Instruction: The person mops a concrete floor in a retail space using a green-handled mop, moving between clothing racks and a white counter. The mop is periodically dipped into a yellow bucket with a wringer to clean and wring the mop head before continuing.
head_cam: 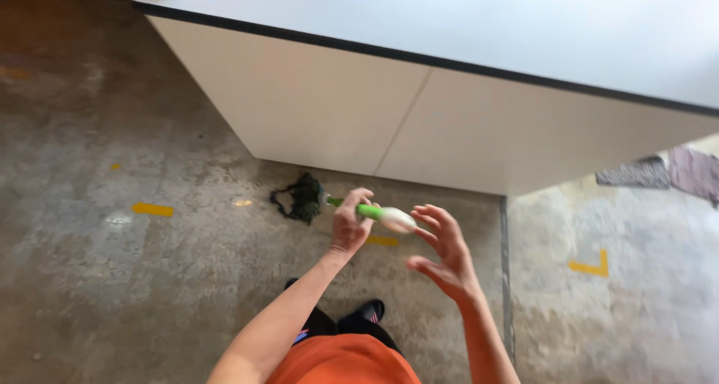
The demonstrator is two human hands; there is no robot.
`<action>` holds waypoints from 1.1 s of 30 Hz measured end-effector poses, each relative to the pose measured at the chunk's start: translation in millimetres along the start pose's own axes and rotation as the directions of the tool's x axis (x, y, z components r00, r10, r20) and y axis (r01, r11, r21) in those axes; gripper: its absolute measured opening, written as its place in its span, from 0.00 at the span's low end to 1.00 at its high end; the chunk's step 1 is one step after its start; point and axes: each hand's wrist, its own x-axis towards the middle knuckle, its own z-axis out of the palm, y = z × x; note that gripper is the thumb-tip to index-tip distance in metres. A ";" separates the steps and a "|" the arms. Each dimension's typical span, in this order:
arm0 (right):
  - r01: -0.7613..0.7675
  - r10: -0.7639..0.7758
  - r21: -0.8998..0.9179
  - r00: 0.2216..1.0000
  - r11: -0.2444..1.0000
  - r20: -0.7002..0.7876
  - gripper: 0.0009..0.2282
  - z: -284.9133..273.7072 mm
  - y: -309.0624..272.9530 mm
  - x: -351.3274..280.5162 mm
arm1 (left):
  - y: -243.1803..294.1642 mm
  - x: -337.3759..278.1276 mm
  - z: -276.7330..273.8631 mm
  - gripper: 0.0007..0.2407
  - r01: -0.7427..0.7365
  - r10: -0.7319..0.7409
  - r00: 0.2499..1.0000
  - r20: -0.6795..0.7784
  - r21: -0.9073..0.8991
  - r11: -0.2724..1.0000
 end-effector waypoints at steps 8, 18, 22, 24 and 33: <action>0.207 -0.141 -0.184 0.938 0.961 0.316 0.38 187.6 45.0 115.3 | 25.3 52.2 -166.2 0.13 -0.204 -0.007 0.889 -0.459 -0.409 0.889; 0.397 -0.335 -0.024 0.804 0.918 0.491 0.15 339.4 -28.6 141.9 | 172.2 16.8 -364.9 0.14 -0.442 0.303 0.876 -0.376 -0.370 0.817; 0.397 -0.342 -0.010 0.804 0.918 0.485 0.11 368.5 30.1 167.9 | 106.9 -2.1 -382.2 0.16 -0.507 0.287 0.823 -0.489 -0.407 0.760; 0.292 -0.147 -0.128 0.757 0.948 0.637 0.08 376.0 108.5 185.6 | 79.9 3.0 -365.4 0.15 -0.306 0.049 0.757 -0.652 -0.287 0.908; 0.187 -0.027 -0.157 0.723 0.970 0.691 0.07 345.5 211.9 201.9 | -1.1 4.3 -308.2 0.10 -0.199 -0.007 0.817 -0.576 -0.294 0.935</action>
